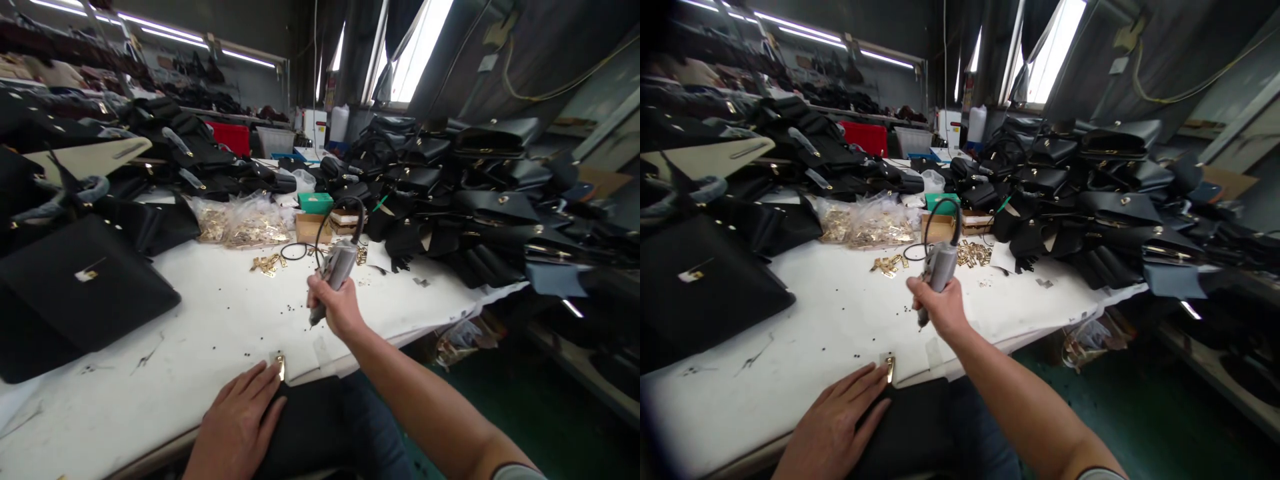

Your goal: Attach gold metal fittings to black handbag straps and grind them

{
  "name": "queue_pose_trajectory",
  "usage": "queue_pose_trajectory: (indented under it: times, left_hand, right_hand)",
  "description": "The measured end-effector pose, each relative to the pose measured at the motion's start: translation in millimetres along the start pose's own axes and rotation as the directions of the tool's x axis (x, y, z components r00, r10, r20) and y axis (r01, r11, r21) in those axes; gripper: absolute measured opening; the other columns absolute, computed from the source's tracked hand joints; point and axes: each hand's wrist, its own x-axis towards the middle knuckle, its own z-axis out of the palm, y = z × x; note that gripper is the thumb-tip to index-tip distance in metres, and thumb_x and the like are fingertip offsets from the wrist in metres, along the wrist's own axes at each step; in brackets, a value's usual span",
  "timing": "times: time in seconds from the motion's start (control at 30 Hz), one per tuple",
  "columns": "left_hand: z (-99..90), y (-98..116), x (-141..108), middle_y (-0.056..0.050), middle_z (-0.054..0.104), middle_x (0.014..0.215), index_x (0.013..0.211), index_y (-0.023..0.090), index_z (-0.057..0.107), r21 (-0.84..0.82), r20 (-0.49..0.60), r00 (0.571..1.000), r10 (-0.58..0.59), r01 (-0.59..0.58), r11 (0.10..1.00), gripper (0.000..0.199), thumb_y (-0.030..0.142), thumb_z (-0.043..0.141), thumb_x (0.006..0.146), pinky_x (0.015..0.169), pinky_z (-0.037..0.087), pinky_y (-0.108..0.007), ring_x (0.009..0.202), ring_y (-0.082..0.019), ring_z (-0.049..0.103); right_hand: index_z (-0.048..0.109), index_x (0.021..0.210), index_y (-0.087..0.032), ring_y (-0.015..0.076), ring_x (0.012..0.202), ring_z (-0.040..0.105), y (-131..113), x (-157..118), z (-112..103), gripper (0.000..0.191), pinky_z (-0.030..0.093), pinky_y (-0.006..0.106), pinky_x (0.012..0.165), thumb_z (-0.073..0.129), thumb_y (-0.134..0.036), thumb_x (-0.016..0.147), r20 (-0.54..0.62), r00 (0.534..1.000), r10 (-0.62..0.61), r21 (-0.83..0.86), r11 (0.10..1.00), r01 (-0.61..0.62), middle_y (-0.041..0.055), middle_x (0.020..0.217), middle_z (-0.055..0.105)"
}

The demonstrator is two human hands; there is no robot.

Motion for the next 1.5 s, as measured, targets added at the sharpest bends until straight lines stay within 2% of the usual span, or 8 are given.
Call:
queue_pose_trajectory:
  times: [0.07, 0.17, 0.23, 0.33, 0.83, 1.1, 1.3, 1.5]
  left_hand:
    - [-0.1, 0.4, -0.2, -0.002, 0.072, 0.128, 0.121, 0.025, 0.072, -0.006, -0.008, 1.000, 0.001, -0.001, 1.000, 0.033, 0.038, 0.055, 0.095, 0.091, 0.059, -0.040, 0.114, -0.026, 0.069]
    - [0.2, 1.0, -0.6, -0.002, 0.072, 0.127, 0.121, 0.023, 0.072, -0.011, -0.039, 0.999, 0.007, -0.007, 1.000, 0.034, 0.039, 0.057, 0.095, 0.089, 0.060, -0.042, 0.113, -0.027, 0.069]
    - [0.5, 1.2, -0.7, -0.002, 0.072, 0.127, 0.121, 0.023, 0.071, -0.012, -0.051, 0.999, 0.006, -0.007, 1.000, 0.034, 0.039, 0.057, 0.095, 0.089, 0.060, -0.042, 0.113, -0.027, 0.069]
    - [1.4, 0.7, -0.9, -0.001, 0.072, 0.128, 0.123, 0.022, 0.070, -0.008, -0.055, 0.998, 0.016, -0.017, 1.000, 0.035, 0.039, 0.057, 0.095, 0.089, 0.060, -0.042, 0.113, -0.027, 0.069]
    - [3.9, -2.0, -0.8, 0.000, 0.069, 0.132, 0.127, 0.023, 0.067, 0.039, -0.059, 0.997, 0.051, -0.049, 0.998, 0.038, 0.043, 0.055, 0.096, 0.090, 0.057, -0.039, 0.115, -0.026, 0.068]
    - [5.9, -4.3, -3.0, 0.001, 0.068, 0.134, 0.127, 0.023, 0.067, 0.073, -0.059, 0.995, 0.077, -0.073, 0.995, 0.040, 0.046, 0.056, 0.096, 0.090, 0.056, -0.038, 0.116, -0.025, 0.067]
    - [7.4, -6.2, -3.3, 0.001, 0.069, 0.133, 0.128, 0.023, 0.066, 0.048, -0.084, 0.994, 0.072, -0.068, 0.997, 0.041, 0.045, 0.057, 0.095, 0.091, 0.054, -0.038, 0.115, -0.025, 0.067]
    - [8.0, -4.8, -4.2, 0.001, 0.069, 0.133, 0.128, 0.024, 0.066, 0.036, -0.086, 0.995, 0.058, -0.055, 0.998, 0.040, 0.045, 0.057, 0.095, 0.091, 0.053, -0.038, 0.115, -0.025, 0.067]
  right_hand:
    - [0.062, 0.067, -0.017, 0.0119, 0.043, 0.051, 0.6, 15.8, -28.2, 0.041, 0.041, 0.023, 0.041, 0.079, -0.054, 0.074, -0.150, 0.987, -0.058, -0.047, 0.998, 0.051, -0.0001, 0.050, 0.059]
    - [0.060, 0.061, -0.017, 0.0116, 0.043, 0.050, 4.7, 41.1, -67.1, 0.043, 0.040, 0.023, 0.041, 0.080, -0.052, 0.072, -0.364, 0.921, -0.137, -0.140, 0.986, 0.091, 0.0005, 0.049, 0.058]
    - [0.059, 0.061, -0.017, 0.0114, 0.042, 0.050, 8.6, 55.4, -85.1, 0.043, 0.040, 0.023, 0.041, 0.081, -0.052, 0.070, -0.440, 0.884, -0.158, -0.169, 0.981, 0.091, -0.0003, 0.049, 0.058]
    - [0.061, 0.065, -0.017, 0.0117, 0.043, 0.050, 14.7, 69.5, -98.6, 0.042, 0.040, 0.023, 0.041, 0.082, -0.053, 0.068, -0.479, 0.863, -0.162, -0.197, 0.978, 0.075, -0.0012, 0.049, 0.058]
    - [0.064, 0.071, -0.016, 0.0128, 0.046, 0.051, 35.5, 84.9, -99.9, 0.044, 0.040, 0.024, 0.042, 0.080, -0.057, 0.071, -0.405, 0.902, -0.147, -0.314, 0.949, 0.014, 0.0002, 0.052, 0.061]
    - [0.062, 0.070, -0.018, 0.0127, 0.045, 0.052, 25.5, 92.6, -109.6, 0.040, 0.041, 0.024, 0.041, 0.081, -0.053, 0.071, -0.412, 0.891, -0.190, -0.297, 0.953, 0.066, -0.0010, 0.052, 0.059]
    - [0.056, 0.070, -0.020, 0.0123, 0.042, 0.051, 17.5, 94.1, -110.9, 0.042, 0.039, 0.023, 0.037, 0.080, -0.053, 0.071, -0.466, 0.877, -0.118, -0.106, 0.991, 0.078, -0.0041, 0.051, 0.055]
    - [0.060, 0.069, -0.018, 0.0139, 0.042, 0.054, 5.8, 87.1, -112.2, 0.042, 0.044, 0.025, 0.040, 0.080, -0.056, 0.071, -0.388, 0.918, -0.078, -0.244, 0.970, -0.020, -0.0013, 0.051, 0.058]
